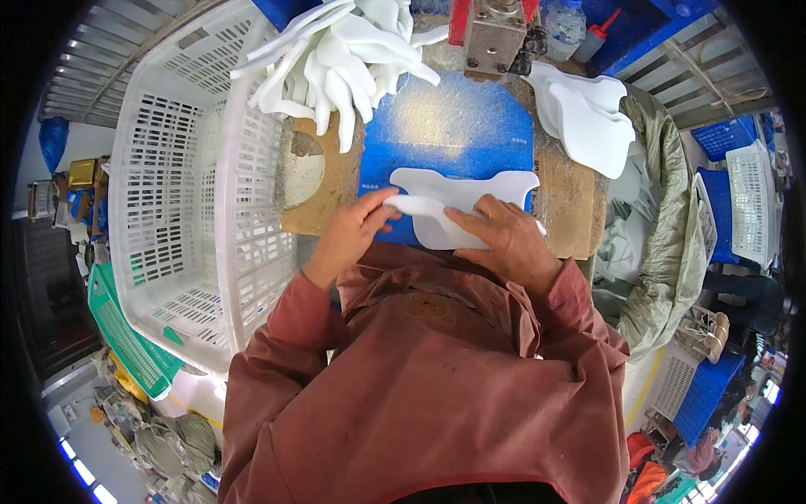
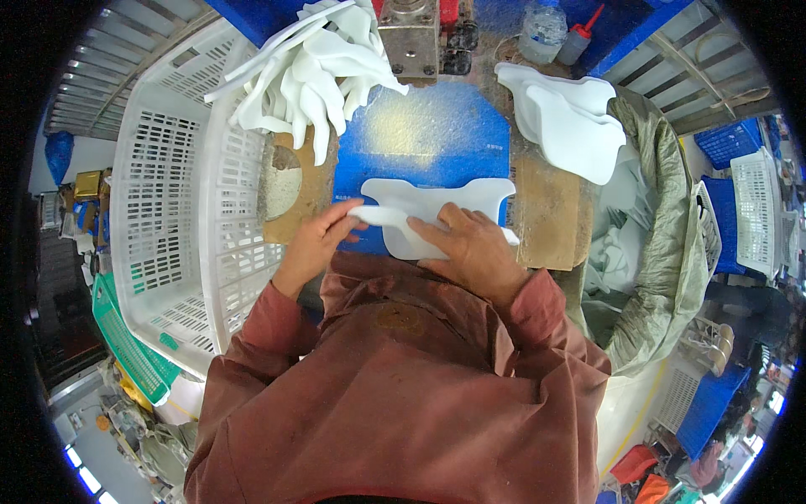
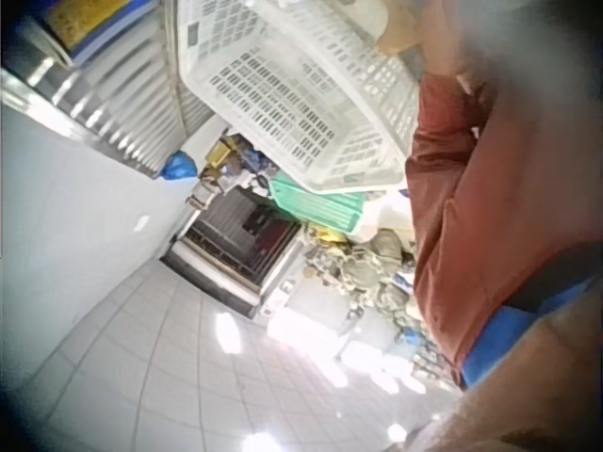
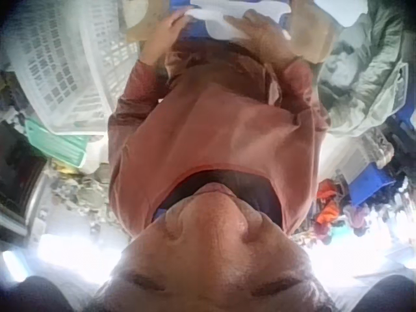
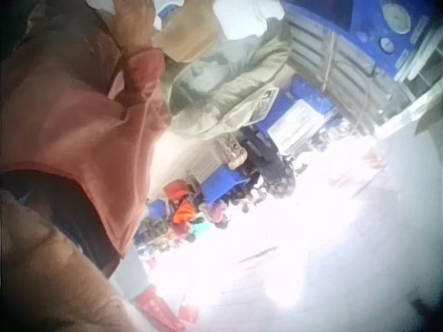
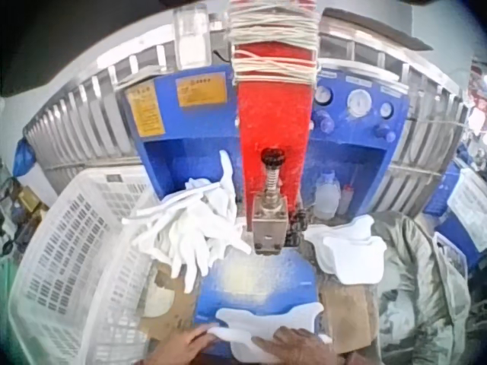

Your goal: The person repeatedly picks up white fabric pieces from a pile, folds them by hand, and places them into a white basket. The person handles the fabric one at a time, folding each piece before depositing it.

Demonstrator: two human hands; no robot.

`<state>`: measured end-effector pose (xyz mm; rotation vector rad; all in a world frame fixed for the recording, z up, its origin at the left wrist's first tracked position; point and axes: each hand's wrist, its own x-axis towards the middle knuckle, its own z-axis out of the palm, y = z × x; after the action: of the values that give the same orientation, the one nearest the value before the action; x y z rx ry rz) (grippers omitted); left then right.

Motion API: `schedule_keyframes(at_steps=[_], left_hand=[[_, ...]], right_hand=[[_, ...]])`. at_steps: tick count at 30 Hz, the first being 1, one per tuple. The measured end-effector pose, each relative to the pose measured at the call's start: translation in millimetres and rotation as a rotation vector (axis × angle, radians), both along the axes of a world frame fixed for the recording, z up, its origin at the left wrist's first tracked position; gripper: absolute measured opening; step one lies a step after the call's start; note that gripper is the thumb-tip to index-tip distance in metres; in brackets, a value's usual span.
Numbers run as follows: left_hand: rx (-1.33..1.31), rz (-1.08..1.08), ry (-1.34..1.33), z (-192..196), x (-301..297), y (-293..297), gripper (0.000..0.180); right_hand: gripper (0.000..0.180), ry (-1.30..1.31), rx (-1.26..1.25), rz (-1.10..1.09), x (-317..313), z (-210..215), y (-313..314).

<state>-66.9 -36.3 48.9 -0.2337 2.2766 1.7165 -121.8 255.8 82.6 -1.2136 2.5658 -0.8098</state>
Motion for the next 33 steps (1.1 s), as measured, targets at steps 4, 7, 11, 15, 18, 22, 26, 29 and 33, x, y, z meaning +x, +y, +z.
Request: schedule_keyframes(at_steps=[4, 7, 11, 15, 18, 22, 26, 29, 33], left_hand=[[-0.296, -0.027, 0.274, -19.0, -32.0, 0.9, 0.023], [-0.461, 0.024, 0.495, -31.0, -45.0, 5.2, 0.019], [-0.595, 0.032, 0.499, -41.9, -48.0, 5.4, 0.017], [-0.688, 0.043, 0.514, -53.0, -50.0, 6.8, 0.015], [-0.689, 0.075, 0.473, -57.3, -49.9, 9.6, 0.014], [-0.706, 0.081, 0.411, -55.6, -51.5, 12.9, 0.015], [-0.648, 0.035, 0.399, -48.4, -53.5, 9.7, 0.018], [-0.569, 0.011, 0.311, -45.4, -55.8, 6.0, 0.019], [-0.585, 0.009, 0.229, -44.9, -64.5, 5.8, 0.017]], right_hand=[[0.062, 0.077, 0.000, -0.026, -16.0, -6.1, -5.5], [0.060, 0.077, 0.055, -0.043, -27.9, -14.2, -10.3], [0.059, 0.096, 0.037, -0.021, -38.1, -27.8, -16.6], [0.055, 0.075, 0.067, -0.005, -42.6, -40.3, -19.0], [0.054, 0.075, 0.083, -0.011, -44.4, -45.4, -20.3], [0.052, 0.054, 0.116, -0.009, -48.9, -45.6, -21.5], [0.051, 0.069, 0.162, -0.001, -51.0, -41.1, -24.3], [0.048, 0.073, 0.198, 0.006, -51.1, -37.9, -27.4], [0.041, 0.122, 0.191, -0.003, -51.0, -37.4, -29.4]])
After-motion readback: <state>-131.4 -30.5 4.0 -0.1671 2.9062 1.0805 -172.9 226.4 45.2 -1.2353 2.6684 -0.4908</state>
